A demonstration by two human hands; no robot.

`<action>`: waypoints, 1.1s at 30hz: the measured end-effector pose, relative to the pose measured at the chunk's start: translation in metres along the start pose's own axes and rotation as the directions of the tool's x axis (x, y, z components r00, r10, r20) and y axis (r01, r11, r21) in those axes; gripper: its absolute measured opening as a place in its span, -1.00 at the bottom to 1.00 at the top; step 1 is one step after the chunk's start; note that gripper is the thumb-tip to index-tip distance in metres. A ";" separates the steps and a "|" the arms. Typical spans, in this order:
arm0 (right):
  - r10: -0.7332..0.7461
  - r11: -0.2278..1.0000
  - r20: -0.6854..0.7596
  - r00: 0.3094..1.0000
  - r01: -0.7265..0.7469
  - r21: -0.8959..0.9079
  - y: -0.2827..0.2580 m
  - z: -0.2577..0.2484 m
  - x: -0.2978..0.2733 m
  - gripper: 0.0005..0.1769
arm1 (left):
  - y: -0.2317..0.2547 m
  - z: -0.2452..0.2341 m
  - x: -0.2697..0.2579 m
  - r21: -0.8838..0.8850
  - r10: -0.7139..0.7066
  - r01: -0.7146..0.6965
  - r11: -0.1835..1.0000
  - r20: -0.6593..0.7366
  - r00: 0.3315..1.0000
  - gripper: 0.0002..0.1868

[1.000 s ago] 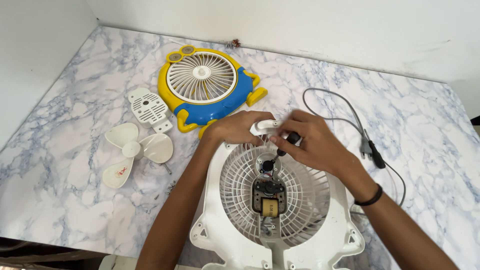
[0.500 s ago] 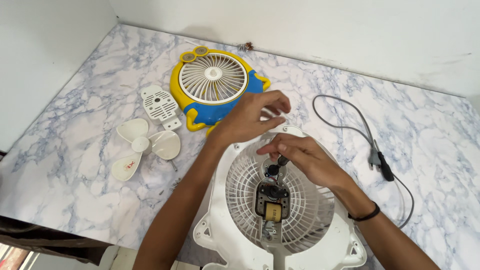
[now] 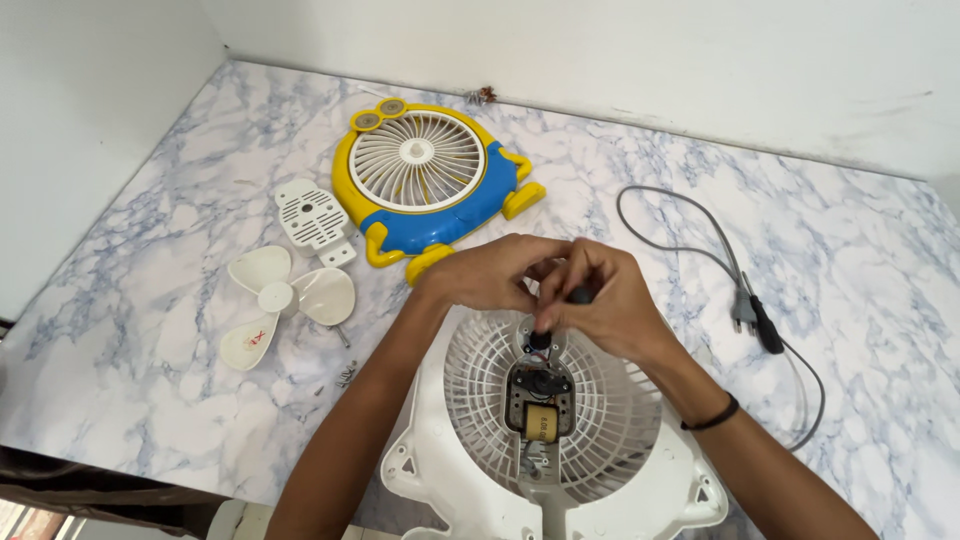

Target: The person uses a screwdriver to tighten screws on the motor housing of a disassembled electric fan. The fan blades, screws, and a second assembled fan are visible on the table. The person repeatedly adjusts and secures the motor housing screws.

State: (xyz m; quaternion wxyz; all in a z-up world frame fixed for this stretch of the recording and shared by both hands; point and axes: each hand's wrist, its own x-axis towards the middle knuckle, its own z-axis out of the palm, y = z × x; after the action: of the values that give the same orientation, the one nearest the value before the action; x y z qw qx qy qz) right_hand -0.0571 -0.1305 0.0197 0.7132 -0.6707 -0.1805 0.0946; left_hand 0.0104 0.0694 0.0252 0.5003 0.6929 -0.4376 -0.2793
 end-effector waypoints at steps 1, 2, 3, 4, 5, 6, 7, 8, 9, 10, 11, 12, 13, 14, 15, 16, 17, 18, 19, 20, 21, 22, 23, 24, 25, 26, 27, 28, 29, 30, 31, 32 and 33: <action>0.020 0.999 -0.031 0.999 -0.021 -0.029 0.000 0.000 0.002 -0.71 | 0.001 0.000 0.000 0.015 0.017 -0.016 1.000 -0.012 1.000 -0.54; 0.040 0.997 -0.063 0.997 -0.044 -0.057 -0.001 -0.001 0.002 -0.75 | 0.002 0.000 0.000 -0.014 -0.012 0.012 1.000 -0.019 1.000 -0.48; 0.048 0.998 0.013 0.999 -0.049 0.050 -0.003 -0.003 0.002 -0.82 | 0.002 0.000 0.000 -0.044 -0.041 0.040 0.998 -0.026 0.999 -0.42; 0.048 0.986 0.089 0.995 -0.062 0.156 -0.007 -0.006 0.001 -0.70 | 0.004 0.001 -0.001 -0.074 -0.070 0.067 0.995 -0.032 0.997 -0.36; 0.041 0.963 0.167 0.985 -0.084 0.258 -0.012 -0.008 0.001 -0.50 | 0.005 0.000 -0.001 -0.088 -0.061 0.059 0.994 -0.029 0.998 -0.32; 0.022 0.957 0.213 0.977 -0.082 0.277 -0.016 -0.008 0.001 -0.56 | 0.006 -0.001 -0.003 -0.103 -0.053 0.050 0.993 -0.027 0.998 -0.27; 0.002 0.951 0.260 0.966 -0.082 0.299 -0.019 -0.006 0.001 -0.58 | 0.006 -0.001 -0.005 -0.117 -0.048 0.045 0.992 -0.026 0.998 -0.22; -0.020 0.943 0.305 0.952 -0.083 0.322 -0.023 -0.003 0.001 -0.57 | 0.006 0.000 -0.007 -0.078 -0.022 0.018 0.997 -0.045 0.999 -0.24; 0.007 0.969 0.290 0.957 -0.078 0.234 -0.027 -0.001 0.001 -0.60 | 0.006 0.001 -0.009 -0.038 0.005 -0.008 0.999 -0.065 0.998 -0.26; 0.032 0.987 0.272 0.962 -0.074 0.144 -0.030 0.002 0.001 -0.62 | 0.006 0.001 -0.012 0.003 0.033 -0.032 0.999 -0.084 0.996 -0.28; 0.055 0.996 0.255 0.965 -0.071 0.053 -0.033 0.004 0.001 -0.64 | 0.005 0.002 -0.015 -0.018 -0.002 0.000 1.000 -0.106 0.994 -0.27; 0.074 0.997 0.245 0.967 -0.069 -0.027 -0.037 0.006 0.001 -0.64 | 0.005 0.003 -0.018 -0.040 -0.037 0.032 0.999 -0.126 0.991 -0.26; 0.090 0.992 0.235 0.968 -0.066 -0.108 -0.040 0.007 0.001 -0.63 | 0.004 0.003 -0.021 -0.061 -0.071 0.063 0.996 -0.147 0.987 -0.25; 0.105 0.980 0.223 0.969 -0.063 -0.188 -0.041 0.008 0.002 -0.62 | 0.003 0.002 -0.022 -0.021 -0.059 0.057 0.998 -0.164 0.985 -0.25; 0.078 0.965 0.162 0.984 -0.034 -0.260 -0.041 0.009 0.003 -0.62 | 0.002 0.003 -0.020 0.018 -0.046 0.050 0.999 -0.174 0.984 -0.25; 0.047 0.943 0.103 0.994 -0.010 -0.331 -0.040 0.009 0.004 -0.61 | 0.001 0.003 -0.018 0.057 -0.032 0.043 0.997 -0.183 0.983 -0.25; 0.009 0.914 0.042 0.999 0.009 -0.405 -0.039 0.008 0.005 -0.59 | 0.000 0.003 -0.017 -0.003 -0.032 0.032 0.999 -0.169 0.985 -0.24; 0.000 0.917 0.011 1.000 0.005 -0.398 -0.039 0.005 0.004 -0.62 | -0.001 0.002 -0.016 -0.063 -0.033 0.023 0.998 -0.154 0.988 -0.23; -0.007 0.921 -0.021 1.000 -0.001 -0.389 -0.038 0.002 0.002 -0.65 | -0.003 0.002 -0.016 -0.125 -0.035 0.017 0.992 -0.138 0.990 -0.22; -0.014 0.925 -0.053 0.998 -0.007 -0.380 -0.037 0.000 0.000 -0.66 | -0.005 0.002 -0.015 -0.143 -0.028 0.010 0.990 -0.124 0.992 -0.25; -0.039 0.935 -0.059 0.998 0.015 -0.355 -0.035 -0.002 -0.001 -0.67 | -0.006 0.002 -0.015 -0.159 -0.021 0.002 0.987 -0.116 0.993 -0.28; -0.063 0.943 -0.064 0.996 0.038 -0.330 -0.033 -0.003 -0.001 -0.66 | -0.008 0.003 -0.014 -0.176 -0.014 -0.005 0.984 -0.108 0.994 -0.31; -0.087 0.951 -0.070 0.994 0.062 -0.304 -0.032 -0.004 -0.001 -0.62 | -0.009 0.003 -0.015 -0.136 -0.020 0.002 0.991 -0.128 0.992 -0.35; -0.078 0.965 -0.060 0.995 0.060 -0.257 -0.030 -0.005 0.001 -0.57 | -0.009 0.004 -0.015 -0.097 -0.025 0.010 0.995 -0.147 0.989 -0.39; -0.068 0.977 -0.051 0.996 0.056 -0.208 -0.027 -0.006 0.004 -0.52 | -0.010 0.005 -0.015 -0.058 -0.030 0.021 0.998 -0.166 0.986 -0.42; -0.059 0.986 -0.042 0.997 0.051 -0.159 -0.024 -0.008 0.005 -0.47 | -0.010 0.006 -0.015 -0.065 -0.035 0.024 0.998 -0.166 0.985 -0.45; -0.060 0.982 -0.029 0.998 0.054 -0.181 -0.022 -0.010 0.005 -0.57 | -0.010 0.007 -0.015 -0.071 -0.038 0.027 0.997 -0.168 0.985 -0.47; -0.061 0.977 -0.016 0.998 0.056 -0.203 -0.019 -0.012 0.003 -0.67 | -0.010 0.007 -0.015 -0.077 -0.042 0.029 0.997 -0.169 0.985 -0.50; -0.061 0.972 -0.004 0.998 0.058 -0.226 -0.016 -0.014 0.002 -0.76 | -0.009 0.008 -0.015 -0.065 -0.044 0.033 0.997 -0.174 0.984 -0.52; -0.041 0.963 0.022 0.999 0.046 -0.264 -0.012 -0.016 0.001 -0.86 | -0.009 0.009 -0.016 -0.053 -0.046 0.037 0.998 -0.179 0.983 -0.55; -0.022 0.953 0.050 0.999 0.036 -0.302 -0.009 -0.017 0.002 -0.82 | -0.008 0.009 -0.016 -0.040 -0.048 0.041 0.998 -0.185 0.982 -0.57; -0.002 0.940 0.076 0.997 0.028 -0.340 -0.006 -0.020 0.002 -0.69 | -0.006 0.008 -0.016 -0.069 -0.066 0.055 0.996 -0.178 0.982 -0.58; 0.008 0.958 0.097 0.995 0.020 -0.287 -0.005 -0.022 0.000 -0.63 | -0.005 0.008 -0.016 -0.098 -0.086 0.070 0.993 -0.171 0.981 -0.58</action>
State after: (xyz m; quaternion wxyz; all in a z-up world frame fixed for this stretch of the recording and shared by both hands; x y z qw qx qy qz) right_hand -0.0492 -0.1518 0.0243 0.5986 -0.7615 -0.2287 0.0975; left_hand -0.0019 0.0803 0.0169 0.5568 0.7078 -0.3512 -0.2564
